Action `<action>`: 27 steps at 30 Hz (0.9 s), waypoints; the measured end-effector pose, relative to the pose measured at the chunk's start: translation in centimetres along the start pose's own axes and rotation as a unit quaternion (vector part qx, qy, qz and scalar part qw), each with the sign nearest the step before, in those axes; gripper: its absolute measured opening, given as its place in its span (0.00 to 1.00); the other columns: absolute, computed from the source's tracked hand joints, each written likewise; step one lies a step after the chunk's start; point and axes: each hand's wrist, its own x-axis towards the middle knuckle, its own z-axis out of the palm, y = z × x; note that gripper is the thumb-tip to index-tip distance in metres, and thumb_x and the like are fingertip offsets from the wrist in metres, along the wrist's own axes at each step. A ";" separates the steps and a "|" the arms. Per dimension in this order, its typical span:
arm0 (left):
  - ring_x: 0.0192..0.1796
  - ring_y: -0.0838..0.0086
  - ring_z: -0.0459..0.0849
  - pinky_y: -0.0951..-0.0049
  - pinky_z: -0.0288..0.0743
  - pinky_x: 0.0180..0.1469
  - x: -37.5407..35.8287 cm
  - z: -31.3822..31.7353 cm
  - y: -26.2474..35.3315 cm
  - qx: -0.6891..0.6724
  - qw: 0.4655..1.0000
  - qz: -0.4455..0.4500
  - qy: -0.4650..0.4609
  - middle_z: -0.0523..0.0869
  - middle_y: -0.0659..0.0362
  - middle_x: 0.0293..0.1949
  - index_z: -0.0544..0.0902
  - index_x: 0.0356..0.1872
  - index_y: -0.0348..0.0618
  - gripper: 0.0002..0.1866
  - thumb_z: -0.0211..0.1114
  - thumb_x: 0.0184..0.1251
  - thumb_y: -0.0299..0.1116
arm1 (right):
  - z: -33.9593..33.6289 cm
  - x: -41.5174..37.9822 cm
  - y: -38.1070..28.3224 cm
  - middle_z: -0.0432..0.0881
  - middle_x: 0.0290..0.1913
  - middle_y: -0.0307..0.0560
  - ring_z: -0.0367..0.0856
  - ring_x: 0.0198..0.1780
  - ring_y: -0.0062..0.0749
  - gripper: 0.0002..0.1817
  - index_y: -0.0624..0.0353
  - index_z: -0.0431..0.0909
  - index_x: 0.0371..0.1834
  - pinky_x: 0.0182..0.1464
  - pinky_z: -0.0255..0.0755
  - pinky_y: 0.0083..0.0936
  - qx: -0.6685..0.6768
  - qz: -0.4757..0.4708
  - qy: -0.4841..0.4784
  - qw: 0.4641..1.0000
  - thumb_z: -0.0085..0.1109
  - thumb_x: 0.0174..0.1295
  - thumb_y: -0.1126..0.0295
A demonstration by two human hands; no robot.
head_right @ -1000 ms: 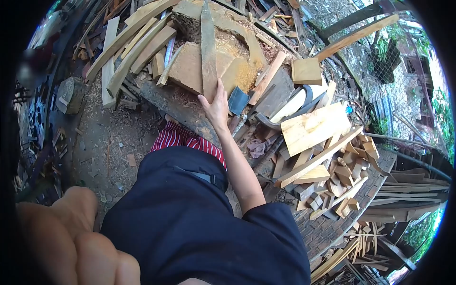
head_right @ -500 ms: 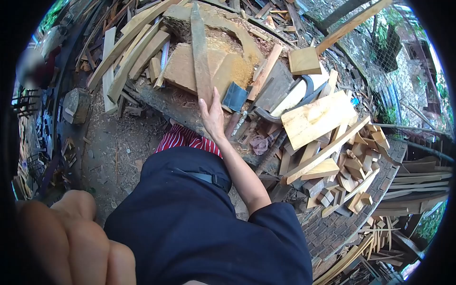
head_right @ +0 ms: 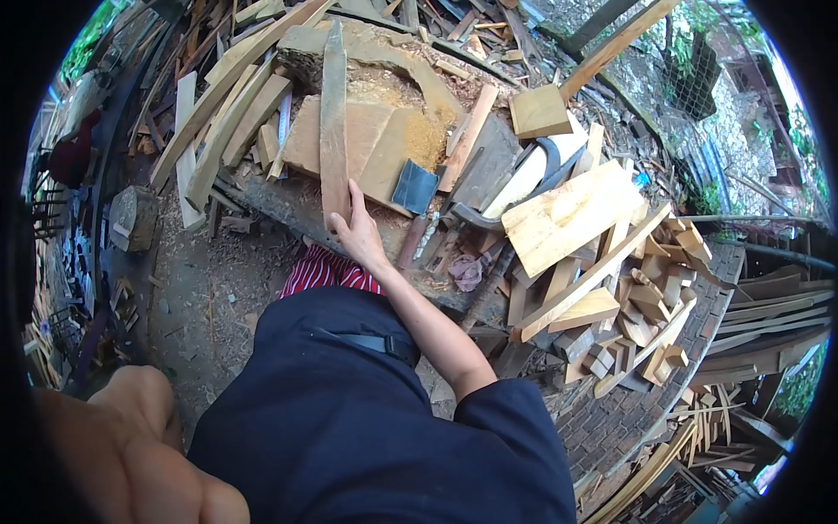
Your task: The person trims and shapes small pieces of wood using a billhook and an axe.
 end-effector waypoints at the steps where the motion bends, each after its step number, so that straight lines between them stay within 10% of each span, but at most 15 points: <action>1: 0.35 0.72 0.73 0.71 0.71 0.39 -5.8 -0.3 2.0 0.004 1.000 0.004 0.001 0.75 0.61 0.32 0.79 0.30 0.47 0.12 0.60 0.74 0.41 | 0.0 0.1 0.5 0.77 0.47 0.57 0.86 0.43 0.37 0.41 0.52 0.41 0.81 0.40 0.84 0.30 0.014 -0.005 -0.001 1.000 0.54 0.71 0.71; 4: 0.35 0.73 0.73 0.71 0.71 0.39 -5.0 2.3 -0.1 0.035 0.999 0.024 0.020 0.75 0.61 0.32 0.79 0.31 0.48 0.13 0.60 0.74 0.42 | 0.0 0.3 1.3 0.80 0.44 0.58 0.86 0.35 0.38 0.41 0.48 0.45 0.81 0.36 0.83 0.33 0.068 0.000 0.014 0.998 0.55 0.67 0.73; 6: 0.35 0.73 0.73 0.71 0.71 0.39 10.3 3.3 -5.1 0.039 0.999 0.020 0.027 0.75 0.61 0.32 0.79 0.31 0.48 0.13 0.60 0.74 0.42 | 0.3 0.4 1.9 0.80 0.39 0.54 0.86 0.35 0.36 0.42 0.48 0.46 0.81 0.34 0.83 0.32 0.069 -0.012 0.022 0.997 0.55 0.66 0.76; 7: 0.35 0.73 0.73 0.71 0.71 0.39 -2.3 3.4 -0.4 0.036 0.999 0.018 0.029 0.75 0.61 0.32 0.79 0.31 0.48 0.13 0.60 0.74 0.42 | 0.1 0.2 1.4 0.78 0.42 0.55 0.86 0.38 0.36 0.41 0.49 0.45 0.81 0.37 0.83 0.31 0.040 -0.010 0.014 0.999 0.55 0.68 0.76; 14: 0.36 0.73 0.73 0.71 0.71 0.40 38.6 0.8 -12.6 0.022 0.999 -0.014 0.038 0.75 0.62 0.32 0.79 0.32 0.49 0.13 0.59 0.75 0.43 | 0.1 0.0 1.1 0.76 0.46 0.56 0.86 0.40 0.36 0.38 0.51 0.47 0.79 0.39 0.86 0.30 0.040 -0.022 0.011 0.999 0.54 0.69 0.77; 17: 0.34 0.76 0.70 0.73 0.68 0.40 39.2 -4.3 -10.7 0.033 0.998 -0.040 0.021 0.74 0.64 0.32 0.78 0.38 0.49 0.14 0.55 0.78 0.46 | 0.0 0.3 1.4 0.74 0.46 0.53 0.85 0.42 0.36 0.34 0.53 0.51 0.76 0.40 0.86 0.28 0.070 -0.024 -0.003 0.997 0.53 0.70 0.78; 21: 0.40 0.80 0.72 0.74 0.70 0.49 36.6 -13.8 -15.8 0.063 0.934 -0.106 0.334 0.74 0.64 0.39 0.73 0.63 0.41 0.25 0.60 0.74 0.47 | 0.1 0.1 0.1 0.79 0.48 0.52 0.86 0.47 0.36 0.28 0.60 0.54 0.72 0.47 0.83 0.28 0.254 0.034 -0.076 0.964 0.53 0.73 0.73; 27: 0.48 0.81 0.78 0.72 0.73 0.54 34.7 -21.8 -23.7 0.113 0.868 -0.189 0.445 0.80 0.66 0.45 0.74 0.62 0.48 0.23 0.64 0.72 0.46 | 0.1 -1.1 -4.2 0.80 0.51 0.52 0.86 0.48 0.36 0.27 0.60 0.55 0.71 0.49 0.85 0.27 0.400 0.055 -0.148 0.903 0.54 0.74 0.71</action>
